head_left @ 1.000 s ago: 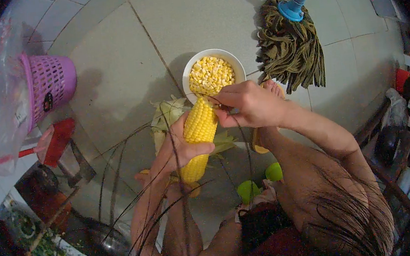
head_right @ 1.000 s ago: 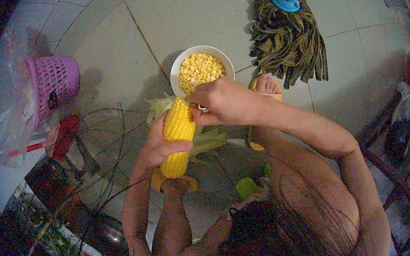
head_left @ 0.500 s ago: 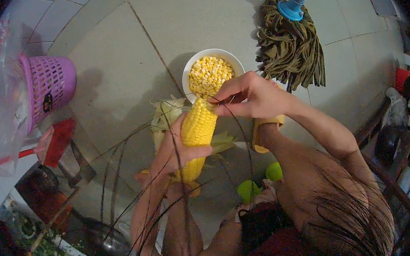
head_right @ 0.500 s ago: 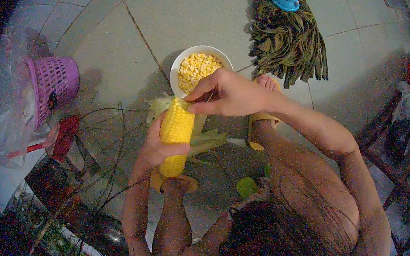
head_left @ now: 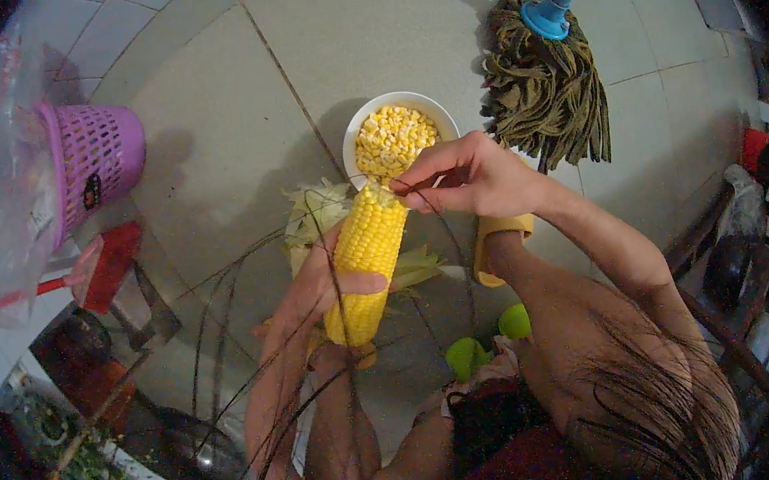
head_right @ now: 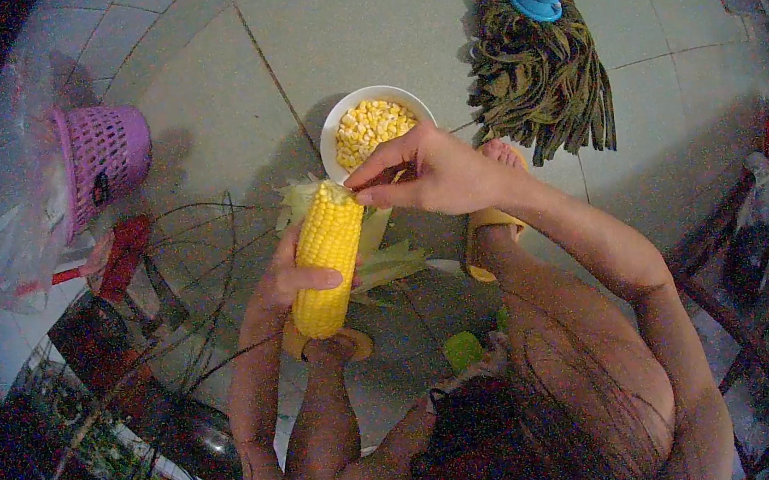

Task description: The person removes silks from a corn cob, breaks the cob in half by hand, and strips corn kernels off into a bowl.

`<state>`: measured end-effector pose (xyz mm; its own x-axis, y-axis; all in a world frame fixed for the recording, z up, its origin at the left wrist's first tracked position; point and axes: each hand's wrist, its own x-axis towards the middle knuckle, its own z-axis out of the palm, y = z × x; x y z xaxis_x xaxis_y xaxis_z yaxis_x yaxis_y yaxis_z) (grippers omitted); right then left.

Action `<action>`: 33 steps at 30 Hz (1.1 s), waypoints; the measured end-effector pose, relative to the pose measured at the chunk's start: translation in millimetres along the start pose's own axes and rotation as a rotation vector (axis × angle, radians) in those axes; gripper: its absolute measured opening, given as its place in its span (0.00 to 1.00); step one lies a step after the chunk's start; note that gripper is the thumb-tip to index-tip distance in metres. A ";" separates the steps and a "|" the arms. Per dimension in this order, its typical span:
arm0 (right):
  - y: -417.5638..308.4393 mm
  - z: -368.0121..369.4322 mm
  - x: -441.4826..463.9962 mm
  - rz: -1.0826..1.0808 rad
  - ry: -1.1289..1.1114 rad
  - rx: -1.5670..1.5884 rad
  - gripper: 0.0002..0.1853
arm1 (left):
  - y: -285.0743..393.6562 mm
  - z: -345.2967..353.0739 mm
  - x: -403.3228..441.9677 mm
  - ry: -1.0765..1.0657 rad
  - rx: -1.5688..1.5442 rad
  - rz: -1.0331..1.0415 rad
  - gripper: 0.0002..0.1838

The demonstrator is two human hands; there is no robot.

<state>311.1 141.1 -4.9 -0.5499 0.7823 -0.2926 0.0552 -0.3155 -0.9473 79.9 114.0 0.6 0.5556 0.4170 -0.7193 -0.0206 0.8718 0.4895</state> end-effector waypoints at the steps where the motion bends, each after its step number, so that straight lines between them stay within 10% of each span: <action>1: 0.3 0.5 -0.1 -0.012 0.004 -0.020 0.12 | -0.3 -0.8 0.4 -0.013 -0.013 -0.009 0.37; 11: 2.8 15.1 1.3 0.144 0.062 -0.085 0.19 | -1.8 5.6 -0.2 0.123 0.746 0.171 0.36; 33: 12.4 45.3 2.9 -0.200 0.377 -0.550 0.13 | -1.6 42.7 7.5 0.553 1.019 0.365 0.36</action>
<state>272.4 115.2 -11.5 -0.2721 0.9616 -0.0367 0.4522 0.0942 -0.8869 119.5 104.8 15.5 0.2194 0.8659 -0.4495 0.6992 0.1818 0.6915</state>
